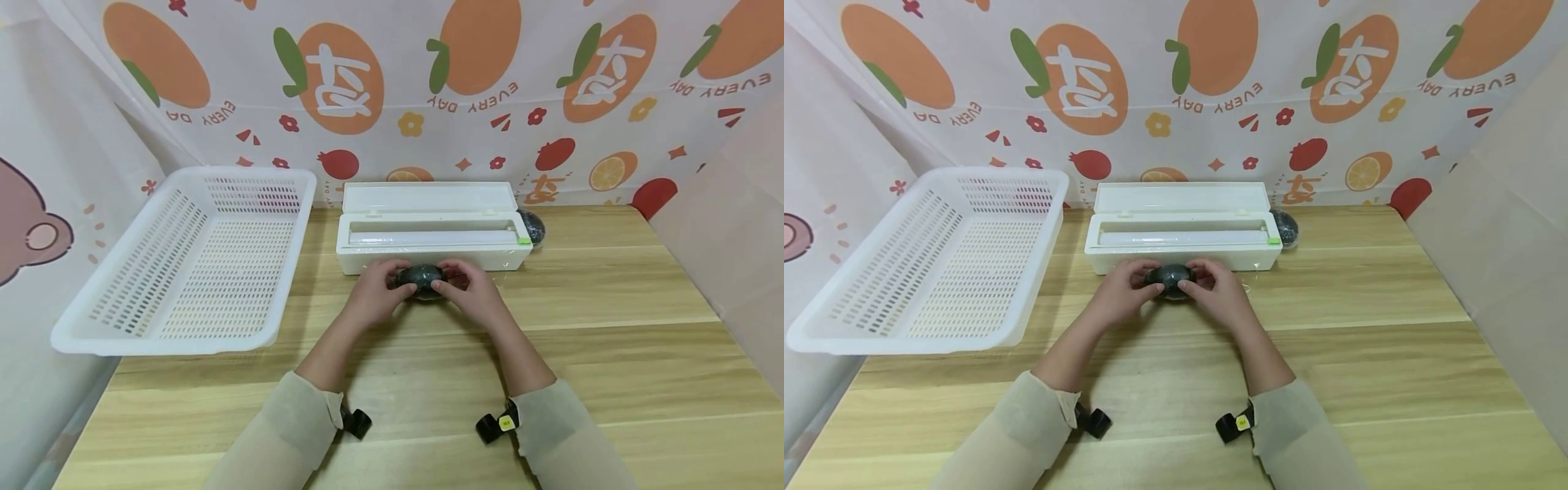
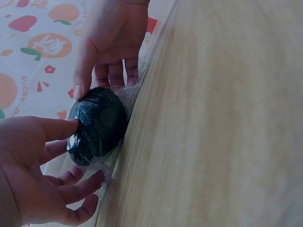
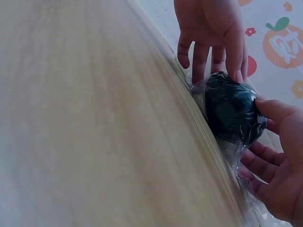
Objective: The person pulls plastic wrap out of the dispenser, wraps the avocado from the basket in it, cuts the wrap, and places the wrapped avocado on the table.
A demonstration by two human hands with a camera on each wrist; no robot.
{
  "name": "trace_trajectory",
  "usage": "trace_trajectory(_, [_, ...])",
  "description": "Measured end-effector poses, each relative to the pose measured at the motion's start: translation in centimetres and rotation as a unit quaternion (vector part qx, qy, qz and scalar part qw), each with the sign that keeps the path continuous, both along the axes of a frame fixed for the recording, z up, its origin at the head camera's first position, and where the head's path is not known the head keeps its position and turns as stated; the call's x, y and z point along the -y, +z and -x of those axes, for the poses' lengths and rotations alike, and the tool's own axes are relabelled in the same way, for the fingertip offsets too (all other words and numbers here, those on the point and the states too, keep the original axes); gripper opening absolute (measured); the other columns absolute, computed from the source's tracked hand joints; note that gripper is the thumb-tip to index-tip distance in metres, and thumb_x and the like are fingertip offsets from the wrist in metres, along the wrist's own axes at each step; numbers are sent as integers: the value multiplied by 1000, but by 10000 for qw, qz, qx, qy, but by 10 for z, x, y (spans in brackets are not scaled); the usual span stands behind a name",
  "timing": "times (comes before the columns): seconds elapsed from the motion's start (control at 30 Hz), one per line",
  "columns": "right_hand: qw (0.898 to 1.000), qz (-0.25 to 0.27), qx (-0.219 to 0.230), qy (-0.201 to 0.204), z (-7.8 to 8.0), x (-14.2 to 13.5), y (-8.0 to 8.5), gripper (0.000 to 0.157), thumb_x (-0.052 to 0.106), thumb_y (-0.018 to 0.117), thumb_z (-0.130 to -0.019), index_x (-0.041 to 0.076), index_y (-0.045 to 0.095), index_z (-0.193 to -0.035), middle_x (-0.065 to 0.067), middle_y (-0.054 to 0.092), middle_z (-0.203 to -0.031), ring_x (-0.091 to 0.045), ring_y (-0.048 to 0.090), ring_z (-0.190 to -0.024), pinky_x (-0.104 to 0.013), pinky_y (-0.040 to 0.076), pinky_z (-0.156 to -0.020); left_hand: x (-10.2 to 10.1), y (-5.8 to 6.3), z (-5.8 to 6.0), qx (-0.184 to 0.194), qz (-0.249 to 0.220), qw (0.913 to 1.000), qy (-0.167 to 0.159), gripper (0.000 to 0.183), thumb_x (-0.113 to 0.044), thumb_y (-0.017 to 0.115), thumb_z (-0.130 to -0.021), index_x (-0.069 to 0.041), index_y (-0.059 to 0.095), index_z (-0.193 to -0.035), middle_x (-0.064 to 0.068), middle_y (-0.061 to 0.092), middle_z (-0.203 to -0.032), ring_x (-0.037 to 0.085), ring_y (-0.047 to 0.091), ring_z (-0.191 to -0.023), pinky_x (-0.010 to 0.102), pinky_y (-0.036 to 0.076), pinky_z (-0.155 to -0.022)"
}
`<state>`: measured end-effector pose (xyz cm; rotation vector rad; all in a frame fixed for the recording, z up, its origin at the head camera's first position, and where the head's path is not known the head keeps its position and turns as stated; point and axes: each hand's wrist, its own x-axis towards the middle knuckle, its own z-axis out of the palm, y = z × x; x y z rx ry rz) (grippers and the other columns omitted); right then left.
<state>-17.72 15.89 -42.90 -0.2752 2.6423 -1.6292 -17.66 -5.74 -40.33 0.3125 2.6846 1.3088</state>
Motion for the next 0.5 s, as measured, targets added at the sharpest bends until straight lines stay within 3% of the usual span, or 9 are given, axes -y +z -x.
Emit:
trace_trajectory(0.3, [10000, 15, -65, -49, 1, 0, -4, 34, 32, 73, -89, 19, 65, -119, -7, 65, -115, -24, 62, -101, -40, 51, -89, -5, 9, -4, -442, 1016, 9938, -70, 48, -29, 70, -92, -17, 57, -136, 12, 56, -134, 30, 53, -124, 49, 46, -101])
trace_trajectory(0.4, [9999, 13, -76, -85, 0, -1, -3, 33, 33, 73, -89, 20, 65, -119, -7, 65, -115, -23, 62, -101, -41, 52, -88, -7, 14, -8, -973, 1324, 9864, -9, 47, -28, 72, -90, -17, 59, -134, 11, 60, -130, 31, 56, -121, 48, 47, -99])
trace_trajectory(0.5, [9999, -24, -119, -94, -1, -1, -3, 34, 34, 73, -89, 20, 65, -119, -6, 64, -115, -23, 63, -101, -41, 52, -88, -9, 16, -10, -1676, 1370, 9760, -244, 43, -25, 74, -89, -14, 64, -128, 9, 63, -125, 30, 58, -117, 46, 47, -99])
